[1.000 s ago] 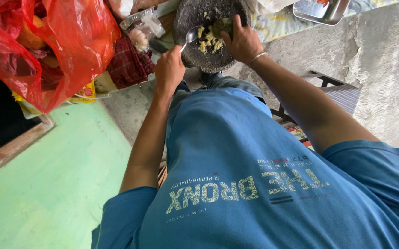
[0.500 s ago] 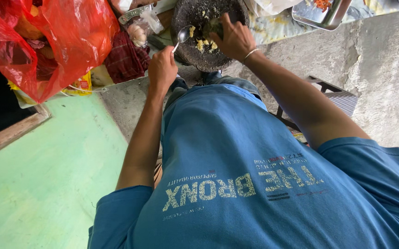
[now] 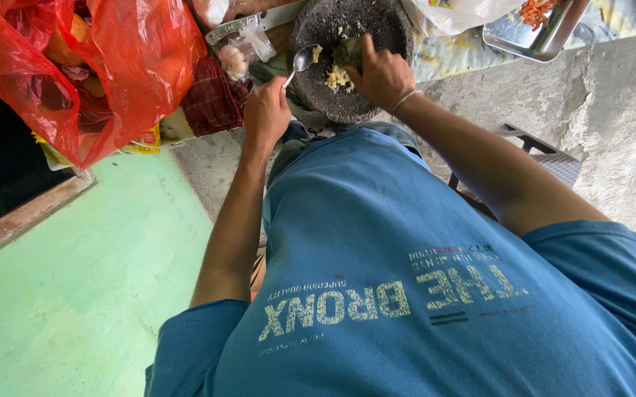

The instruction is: The person uses a stone pestle and mortar to grind a small amount of yellowish food material. They repeatedly pound and scrape the contents, occasionally using a spoon to gather the mixture. The task continues throughout the clip without a visible final state.

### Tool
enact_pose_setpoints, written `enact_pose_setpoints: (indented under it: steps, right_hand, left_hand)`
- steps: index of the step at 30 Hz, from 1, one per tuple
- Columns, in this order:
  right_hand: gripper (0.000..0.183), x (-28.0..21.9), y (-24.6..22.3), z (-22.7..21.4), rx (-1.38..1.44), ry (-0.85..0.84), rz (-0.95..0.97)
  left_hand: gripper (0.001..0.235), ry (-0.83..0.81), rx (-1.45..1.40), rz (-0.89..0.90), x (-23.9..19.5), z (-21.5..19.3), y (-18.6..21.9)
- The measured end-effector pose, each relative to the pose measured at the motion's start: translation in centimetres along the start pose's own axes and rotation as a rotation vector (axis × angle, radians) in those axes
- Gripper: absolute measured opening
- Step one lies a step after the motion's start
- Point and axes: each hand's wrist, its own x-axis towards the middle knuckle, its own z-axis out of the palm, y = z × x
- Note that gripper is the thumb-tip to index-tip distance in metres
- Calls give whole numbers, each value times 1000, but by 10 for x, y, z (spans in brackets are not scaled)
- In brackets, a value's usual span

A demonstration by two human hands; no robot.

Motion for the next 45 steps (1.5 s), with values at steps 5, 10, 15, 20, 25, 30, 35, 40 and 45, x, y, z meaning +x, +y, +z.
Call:
enact_pose_setpoints:
  steps: [5,10,15,20,25,30,35,40,45]
  right_hand:
    - [47,2,0,-19,137,37,-123]
    - [49,-22,-25,-7,47,-80,-117]
    - [62,-30,-30,5,-122,-22,-137]
    - [72,-24,-23,10,-266,-59,-178]
    - [72,-20,-16,20,-279,-6,-148]
    - [70,-2,-21,12,-262,108,-39]
    - [54,-9,-15,-13,-121,-32,59]
    - [56,-11,3,-24,12,9,4]
    - [54,-14,31,-16,333,140,-9]
  left_hand:
    - [17,-43,3,6,9,-1,4]
    - [15,-39,-74,-20,12,-4,10]
    - [12,8,-62,13,4,-5,7]
    - [16,-15,-36,-37,2,-5,5]
    - [17,-35,-78,-67,-2,-5,8]
    - [18,-5,-42,-1,-1,-13,7]
    - [17,23,13,69,-2,-7,11]
    - [21,-148,142,25,-8,3,5]
    - [29,-296,237,55,-8,30,-3]
